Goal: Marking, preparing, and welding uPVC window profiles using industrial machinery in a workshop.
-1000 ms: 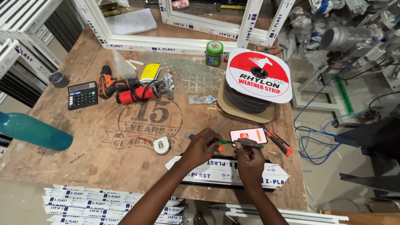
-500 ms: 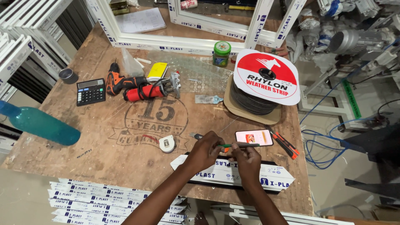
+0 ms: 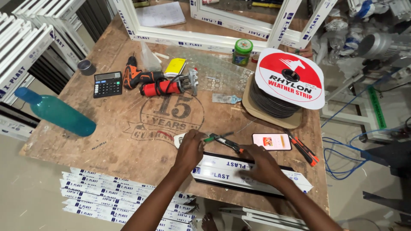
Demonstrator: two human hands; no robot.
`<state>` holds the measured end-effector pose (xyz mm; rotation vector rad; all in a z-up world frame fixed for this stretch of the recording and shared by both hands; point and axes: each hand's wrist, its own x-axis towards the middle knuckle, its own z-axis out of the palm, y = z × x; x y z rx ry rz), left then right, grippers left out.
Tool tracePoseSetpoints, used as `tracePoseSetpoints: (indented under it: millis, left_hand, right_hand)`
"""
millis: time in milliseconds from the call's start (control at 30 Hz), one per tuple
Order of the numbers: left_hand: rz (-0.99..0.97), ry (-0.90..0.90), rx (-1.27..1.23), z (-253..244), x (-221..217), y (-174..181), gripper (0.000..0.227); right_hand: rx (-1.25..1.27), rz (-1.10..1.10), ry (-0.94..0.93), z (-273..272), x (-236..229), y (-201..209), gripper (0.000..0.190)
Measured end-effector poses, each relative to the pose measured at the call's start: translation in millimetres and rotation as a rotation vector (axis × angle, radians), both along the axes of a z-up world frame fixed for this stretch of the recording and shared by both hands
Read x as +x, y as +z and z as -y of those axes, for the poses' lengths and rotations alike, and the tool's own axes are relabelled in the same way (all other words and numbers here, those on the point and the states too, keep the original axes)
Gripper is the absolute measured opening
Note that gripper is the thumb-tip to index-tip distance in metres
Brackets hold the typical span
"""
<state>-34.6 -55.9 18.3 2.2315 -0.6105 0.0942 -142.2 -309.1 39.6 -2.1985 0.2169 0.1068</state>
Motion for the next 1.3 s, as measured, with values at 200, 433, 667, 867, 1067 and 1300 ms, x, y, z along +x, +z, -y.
tracePoseSetpoints:
  millis: [200, 433, 667, 867, 1067, 1300]
  left_hand:
    - [-0.023, -0.026, -0.093, 9, -13, 5, 0.026]
    - [0.036, -0.122, -0.090, 41, -26, 34, 0.025]
    - [-0.036, -0.077, -0.402, 59, -66, 56, 0.026]
    - [0.094, 0.095, -0.536, 94, -111, -17, 0.015]
    - [-0.048, 0.103, -0.734, 193, -174, -100, 0.015]
    - [-0.220, -0.070, -0.561, 373, -316, 14, 0.024]
  right_hand:
    - [-0.457, -0.164, 0.457, 13, -23, 25, 0.104]
    - [-0.464, 0.014, 0.474, 24, -37, 4, 0.091]
    - [-0.484, 0.077, 0.391, 67, -107, 26, 0.085]
    - [-0.438, 0.125, 0.208, 136, -211, 54, 0.083]
    - [-0.383, 0.156, -0.047, 249, -316, 56, 0.078]
    - [-0.558, 0.222, -0.436, 388, -421, 55, 0.079]
